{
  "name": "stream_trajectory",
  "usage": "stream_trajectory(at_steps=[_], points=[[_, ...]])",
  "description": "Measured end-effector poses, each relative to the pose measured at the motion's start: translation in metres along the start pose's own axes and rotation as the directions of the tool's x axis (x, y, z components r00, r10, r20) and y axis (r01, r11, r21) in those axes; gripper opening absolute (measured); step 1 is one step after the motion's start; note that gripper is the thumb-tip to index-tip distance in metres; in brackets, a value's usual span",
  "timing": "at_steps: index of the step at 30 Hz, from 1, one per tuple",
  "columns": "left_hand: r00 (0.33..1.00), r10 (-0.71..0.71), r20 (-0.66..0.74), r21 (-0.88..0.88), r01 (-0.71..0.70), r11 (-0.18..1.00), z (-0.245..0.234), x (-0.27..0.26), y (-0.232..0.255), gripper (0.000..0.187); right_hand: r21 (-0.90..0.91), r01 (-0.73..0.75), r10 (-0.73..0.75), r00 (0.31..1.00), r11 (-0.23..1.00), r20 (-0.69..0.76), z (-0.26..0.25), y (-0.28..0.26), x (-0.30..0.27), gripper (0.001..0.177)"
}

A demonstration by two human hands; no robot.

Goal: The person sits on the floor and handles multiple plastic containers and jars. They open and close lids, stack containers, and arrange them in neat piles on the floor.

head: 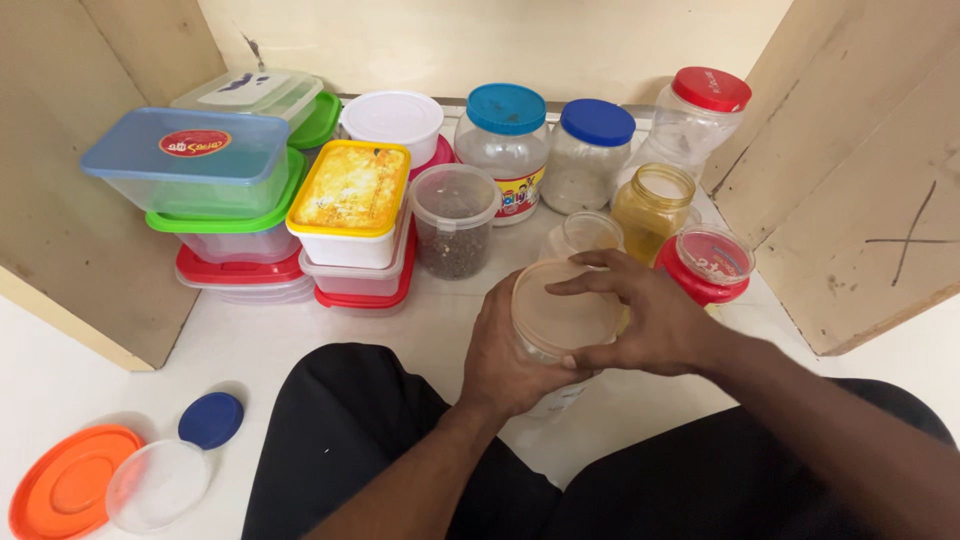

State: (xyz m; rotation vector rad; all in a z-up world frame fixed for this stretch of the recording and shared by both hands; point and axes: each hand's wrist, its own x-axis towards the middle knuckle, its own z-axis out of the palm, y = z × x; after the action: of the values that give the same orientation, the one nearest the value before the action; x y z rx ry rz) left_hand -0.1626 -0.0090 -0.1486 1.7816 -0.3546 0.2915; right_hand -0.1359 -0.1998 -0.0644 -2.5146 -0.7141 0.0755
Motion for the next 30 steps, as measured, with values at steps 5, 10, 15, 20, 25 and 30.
stream_trajectory(at_steps=[5, 10, 15, 20, 25, 30], points=[[1.000, -0.006, -0.012, 0.035, 0.006, 0.999, 0.001, 0.002, -0.001, 0.112, -0.066, -0.032, 0.021, 0.987, 0.997, -0.160, 0.014, -0.010, -0.008, 0.074], [0.990, 0.099, -0.100, 0.015, -0.098, 0.995, 0.005, -0.001, 0.000, 0.105, -0.074, -0.356, 0.299, 0.867, 0.932, -0.399, 0.041, -0.048, -0.013, 0.076], [0.994, 0.009, -0.109, 0.091, 0.001, 0.996, 0.007, -0.003, 0.003, 0.088, -0.128, -0.562, 0.398, 0.711, 0.817, -0.579, 0.057, -0.084, -0.007, 0.077], [0.995, 0.006, -0.097, 0.068, 0.001, 0.998, 0.007, -0.002, 0.003, 0.099, -0.148, -0.632, 0.523, 0.732, 0.760, -0.437, 0.046, -0.081, -0.010, 0.085], [0.998, -0.002, -0.070, 0.042, 0.005, 0.999, 0.006, -0.002, -0.002, 0.111, -0.164, -0.317, 0.246, 0.905, 0.934, -0.348, 0.026, -0.049, -0.019, 0.077], [0.997, 0.063, 0.041, 0.016, -0.063, 0.998, -0.002, 0.003, -0.012, 0.120, -0.186, 0.210, -0.224, 0.973, 0.960, -0.059, 0.010, -0.019, -0.003, 0.072]])
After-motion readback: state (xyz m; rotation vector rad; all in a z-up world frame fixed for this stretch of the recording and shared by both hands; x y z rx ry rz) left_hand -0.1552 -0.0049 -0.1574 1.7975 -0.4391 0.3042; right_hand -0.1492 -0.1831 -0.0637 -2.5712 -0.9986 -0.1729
